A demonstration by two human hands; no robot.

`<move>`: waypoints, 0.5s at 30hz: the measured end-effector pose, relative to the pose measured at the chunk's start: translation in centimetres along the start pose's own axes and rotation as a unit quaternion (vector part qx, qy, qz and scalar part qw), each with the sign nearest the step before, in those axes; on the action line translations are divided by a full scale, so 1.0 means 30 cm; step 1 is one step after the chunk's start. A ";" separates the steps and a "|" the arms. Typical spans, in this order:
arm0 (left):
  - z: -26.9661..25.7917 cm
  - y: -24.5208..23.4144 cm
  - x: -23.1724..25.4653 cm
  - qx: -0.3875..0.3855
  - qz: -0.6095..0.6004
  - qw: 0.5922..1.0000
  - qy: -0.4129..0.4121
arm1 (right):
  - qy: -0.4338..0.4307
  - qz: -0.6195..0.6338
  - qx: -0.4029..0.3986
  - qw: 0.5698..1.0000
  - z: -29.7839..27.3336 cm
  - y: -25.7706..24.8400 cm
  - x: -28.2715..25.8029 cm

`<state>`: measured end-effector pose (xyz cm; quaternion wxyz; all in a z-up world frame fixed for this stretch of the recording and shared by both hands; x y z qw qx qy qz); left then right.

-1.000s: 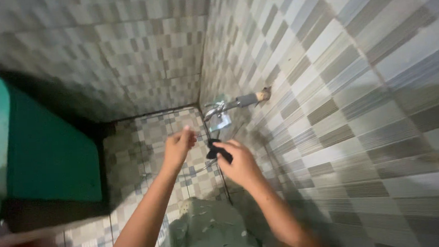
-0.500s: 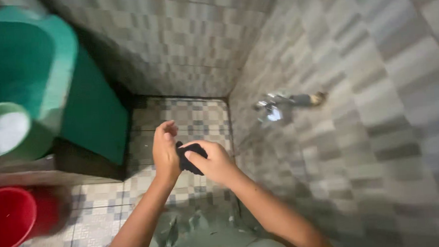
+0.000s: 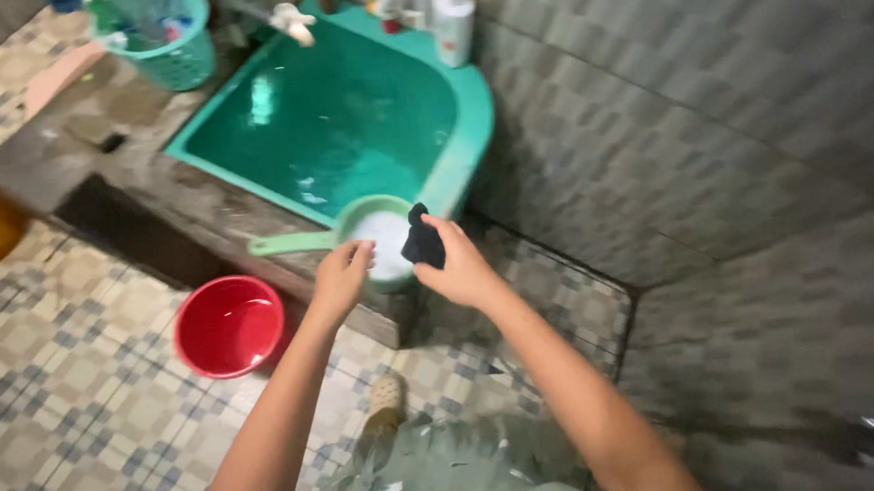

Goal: The person is repairing a faucet by installing or tightening a flexible metallic hose using a cloth for grip.

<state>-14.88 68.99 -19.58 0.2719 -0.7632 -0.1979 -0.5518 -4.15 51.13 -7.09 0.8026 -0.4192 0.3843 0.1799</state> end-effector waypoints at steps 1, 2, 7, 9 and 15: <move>0.071 -0.019 -0.035 0.004 0.000 1.000 -0.002 | -0.002 0.003 -0.003 1.000 0.061 0.071 0.044; 0.141 -0.006 -0.107 -0.045 -0.106 0.990 -0.080 | 0.026 -0.021 -0.018 0.999 0.115 0.141 0.106; 0.269 0.126 -0.292 -0.137 -0.245 0.923 -0.265 | 0.189 -0.161 -0.208 0.946 0.211 0.379 0.273; 0.314 0.215 -0.352 -0.171 -0.262 0.916 -0.250 | 0.193 -0.176 -0.256 0.931 0.251 0.441 0.245; 0.421 0.318 -0.518 -0.085 0.042 0.957 -0.275 | 0.191 -0.234 -0.387 0.871 0.175 0.544 0.391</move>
Point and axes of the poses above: each hand's wrist, its own z-axis towards the middle knuckle, its own y-axis out of the palm, x = y × z, the point moved 8 cm from there along z, towards the middle knuckle, and after that the axes turned 7 degrees about -y, right-handed, at the moved point
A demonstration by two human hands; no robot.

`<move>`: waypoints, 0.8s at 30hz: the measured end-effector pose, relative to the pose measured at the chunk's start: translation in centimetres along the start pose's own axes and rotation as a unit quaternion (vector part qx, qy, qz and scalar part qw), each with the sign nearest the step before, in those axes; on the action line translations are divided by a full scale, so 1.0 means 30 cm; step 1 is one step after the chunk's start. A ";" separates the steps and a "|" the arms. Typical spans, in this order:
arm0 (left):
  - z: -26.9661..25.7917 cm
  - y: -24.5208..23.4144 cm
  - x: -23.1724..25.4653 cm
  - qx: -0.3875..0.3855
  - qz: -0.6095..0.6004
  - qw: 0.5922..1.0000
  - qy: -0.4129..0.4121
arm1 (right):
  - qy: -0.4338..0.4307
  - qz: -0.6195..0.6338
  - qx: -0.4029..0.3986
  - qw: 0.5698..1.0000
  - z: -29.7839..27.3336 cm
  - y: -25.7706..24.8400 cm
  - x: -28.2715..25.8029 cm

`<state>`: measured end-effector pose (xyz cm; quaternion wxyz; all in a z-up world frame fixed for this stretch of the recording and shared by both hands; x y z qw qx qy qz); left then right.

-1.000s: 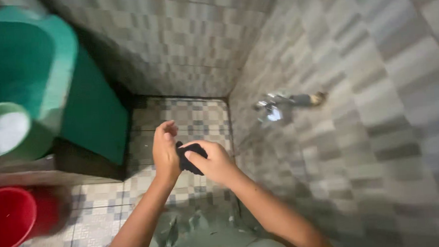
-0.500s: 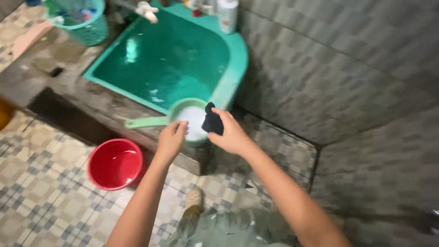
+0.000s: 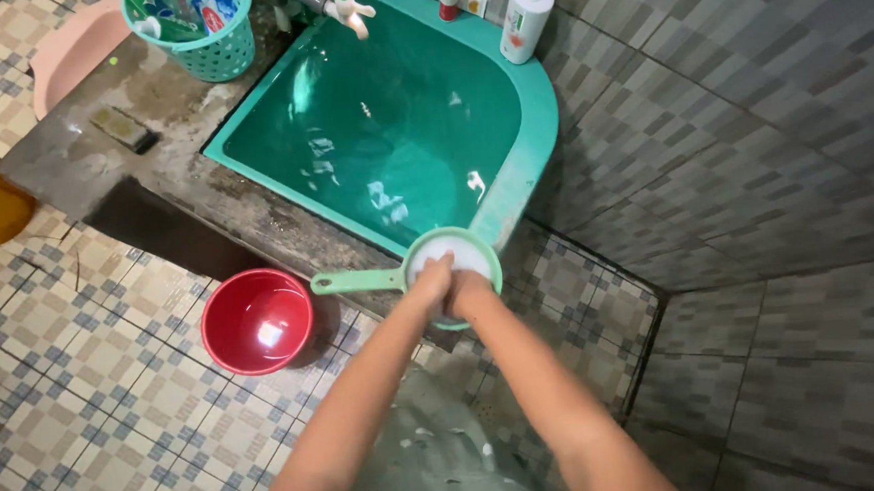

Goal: The person is repairing a faucet by installing or tightening a flexible metallic hose using a cloth for grip.

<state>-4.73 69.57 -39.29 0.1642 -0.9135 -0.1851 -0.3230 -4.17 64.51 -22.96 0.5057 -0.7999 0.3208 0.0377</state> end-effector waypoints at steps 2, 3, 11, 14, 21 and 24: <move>0.042 0.024 -0.033 0.006 -0.012 1.000 -0.004 | 0.003 -0.029 -0.037 0.999 0.051 0.132 0.143; 0.063 0.036 -0.047 0.015 -0.024 1.000 -0.007 | 0.005 -0.043 -0.055 0.998 0.104 0.196 0.177; -0.193 -0.051 0.089 -0.148 -0.287 0.946 -0.009 | -0.023 0.192 0.174 0.966 -0.282 -0.398 -0.028; -0.321 -0.135 0.145 -0.163 -0.243 0.956 -0.024 | 0.031 0.208 0.186 0.960 -0.334 -0.450 -0.037; -0.166 -0.136 0.056 -0.169 -0.181 0.967 0.060 | 0.015 0.018 0.177 0.984 -0.056 -0.054 0.067; -0.243 -0.165 0.117 -0.164 -0.196 0.965 0.065 | 0.158 0.099 0.154 0.970 0.061 0.151 0.204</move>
Point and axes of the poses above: each hand's wrist, its own z-axis towards the middle knuckle, its own y-axis out of the palm, x = y × z, the point moved 8 cm from there along z, towards the middle knuckle, and after that the axes turned 7 degrees about -y, right-handed, at the moved point
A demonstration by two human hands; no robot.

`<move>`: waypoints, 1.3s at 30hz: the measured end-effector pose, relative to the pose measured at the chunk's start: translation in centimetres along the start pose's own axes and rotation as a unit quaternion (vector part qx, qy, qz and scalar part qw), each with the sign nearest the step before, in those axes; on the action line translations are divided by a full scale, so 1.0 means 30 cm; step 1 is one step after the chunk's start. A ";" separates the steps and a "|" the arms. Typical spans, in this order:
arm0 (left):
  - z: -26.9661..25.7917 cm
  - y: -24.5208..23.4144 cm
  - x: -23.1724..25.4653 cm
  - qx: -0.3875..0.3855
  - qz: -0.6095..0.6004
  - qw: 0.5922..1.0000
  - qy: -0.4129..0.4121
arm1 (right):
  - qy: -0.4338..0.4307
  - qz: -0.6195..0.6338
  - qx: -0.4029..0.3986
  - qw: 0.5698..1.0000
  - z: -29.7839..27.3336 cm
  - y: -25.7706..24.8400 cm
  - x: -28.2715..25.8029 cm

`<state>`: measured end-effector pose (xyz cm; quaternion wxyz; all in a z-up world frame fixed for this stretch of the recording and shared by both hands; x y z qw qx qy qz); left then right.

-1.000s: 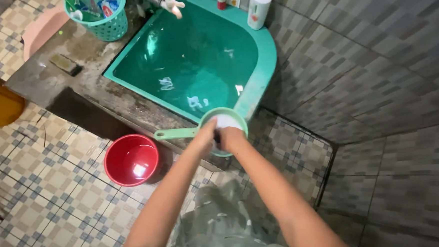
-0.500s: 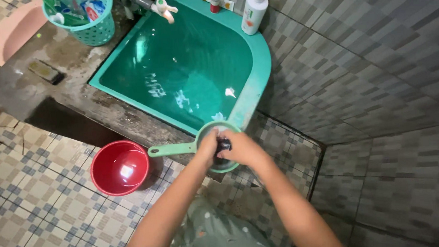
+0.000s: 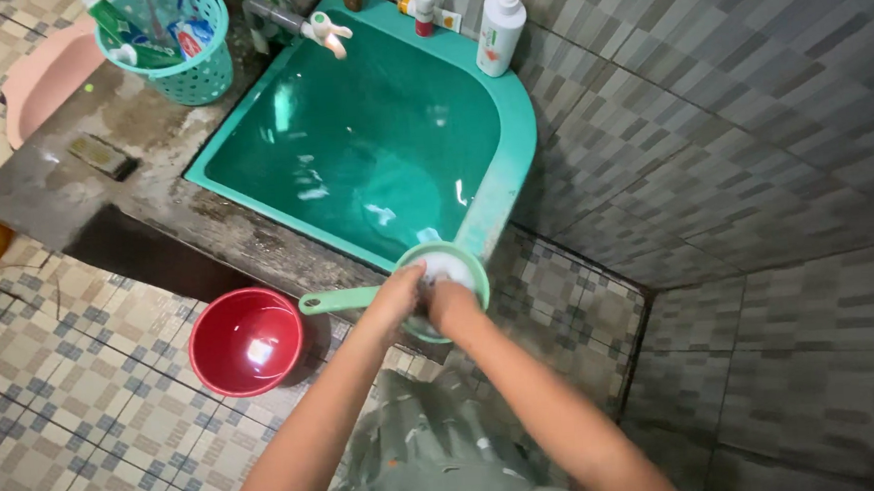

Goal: The person is repairing a faucet by installing or tightening a flexible metallic hose using a cloth for grip.

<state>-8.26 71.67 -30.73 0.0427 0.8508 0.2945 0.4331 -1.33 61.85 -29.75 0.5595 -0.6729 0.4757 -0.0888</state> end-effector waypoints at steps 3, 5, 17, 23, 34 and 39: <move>-0.128 0.039 0.086 0.043 -0.020 0.995 -0.083 | -0.112 -0.191 -0.129 0.967 0.017 0.087 -0.051; -0.107 0.037 0.066 0.032 -0.027 0.996 -0.075 | -0.130 -0.134 -0.121 0.975 0.029 0.054 -0.039; -0.080 0.096 0.014 -0.017 -0.090 0.995 -0.047 | -0.206 0.174 -0.011 0.963 -0.270 -0.658 -0.256; -0.131 0.157 0.086 -0.065 -0.161 0.976 -0.133 | -0.201 0.176 0.005 0.964 -0.327 -0.742 -0.266; -0.080 0.224 0.179 -0.068 -0.053 0.996 0.018 | -0.144 0.227 0.136 0.953 -0.249 -0.547 -0.191; -0.053 0.195 0.254 -0.019 0.062 0.984 0.168 | -0.015 0.562 0.086 0.822 -0.208 -0.362 -0.032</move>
Point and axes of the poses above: each hand's wrist, its own z-axis towards the middle knuckle, its own y-axis out of the palm, x = y × z, the point moved 8 cm from there along z, towards the middle knuckle, and after that the axes turned 7 degrees about -y, right-handed, at the moved point
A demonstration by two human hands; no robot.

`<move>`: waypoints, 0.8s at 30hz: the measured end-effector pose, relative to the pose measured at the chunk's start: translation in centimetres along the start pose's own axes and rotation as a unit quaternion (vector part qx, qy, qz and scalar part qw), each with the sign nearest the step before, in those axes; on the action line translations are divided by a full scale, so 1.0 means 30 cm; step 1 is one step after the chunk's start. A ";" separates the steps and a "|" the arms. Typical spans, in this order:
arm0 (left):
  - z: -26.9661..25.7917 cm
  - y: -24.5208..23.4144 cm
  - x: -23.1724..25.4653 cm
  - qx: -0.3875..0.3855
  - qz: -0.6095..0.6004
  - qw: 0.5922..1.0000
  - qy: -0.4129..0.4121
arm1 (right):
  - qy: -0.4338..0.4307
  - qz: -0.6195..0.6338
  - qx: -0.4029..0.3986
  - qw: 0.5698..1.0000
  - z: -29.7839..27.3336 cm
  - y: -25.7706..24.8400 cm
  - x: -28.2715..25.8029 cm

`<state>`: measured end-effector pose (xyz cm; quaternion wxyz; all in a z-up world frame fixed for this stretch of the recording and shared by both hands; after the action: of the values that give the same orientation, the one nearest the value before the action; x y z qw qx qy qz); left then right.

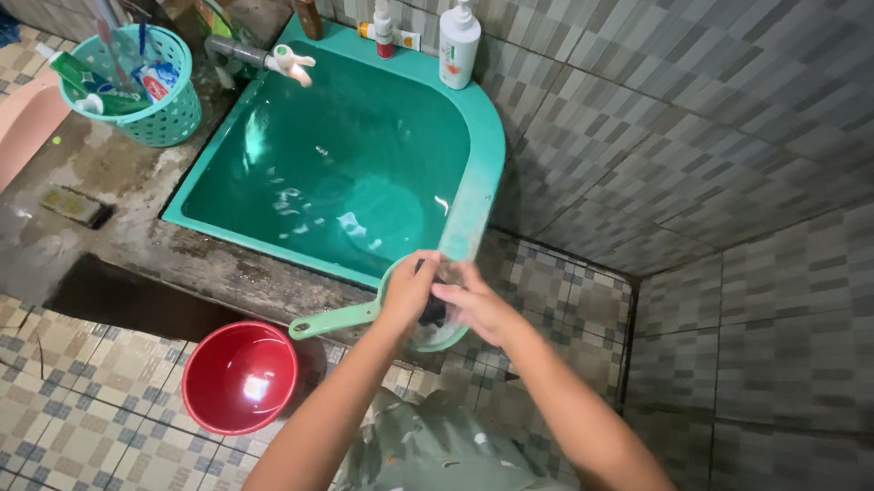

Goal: The person is repairing a faucet by installing or tightening a flexible metallic hose using a cloth for grip.

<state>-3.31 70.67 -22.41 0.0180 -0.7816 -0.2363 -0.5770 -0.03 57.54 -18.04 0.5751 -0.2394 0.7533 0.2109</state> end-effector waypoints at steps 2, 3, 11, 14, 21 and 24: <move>-0.028 0.033 0.062 -0.037 0.023 0.999 0.032 | 0.081 0.126 -0.067 0.986 -0.019 0.031 0.029; -0.047 0.056 0.101 -0.072 0.046 0.994 0.063 | 0.160 0.249 -0.134 0.946 -0.044 0.080 0.044; -0.072 0.145 0.123 -0.252 0.088 0.963 0.029 | 0.154 0.293 -0.256 0.908 0.021 0.064 0.167; -0.081 0.160 0.145 -0.269 0.139 0.953 0.011 | 0.155 0.193 -0.250 0.936 0.047 0.035 0.254; -0.127 0.184 0.254 -0.163 0.302 0.932 0.119 | 0.141 0.063 -0.194 0.969 0.033 0.075 0.172; -0.149 0.196 0.300 -0.125 0.359 0.915 0.135 | 0.148 -0.012 -0.194 0.970 0.018 0.099 0.128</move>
<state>-3.01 67.24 -11.30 0.1584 -0.7242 0.1388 -0.6566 -2.27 59.76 -21.75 0.4025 -0.3840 0.7717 0.3081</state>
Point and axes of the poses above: each hand's wrist, its own z-axis towards the middle knuckle, its own y-axis out of the palm, x = y × z, the point moved 8 cm from there along z, towards the middle knuckle, and after that the axes turned 7 degrees about -y, right-handed, at the moved point
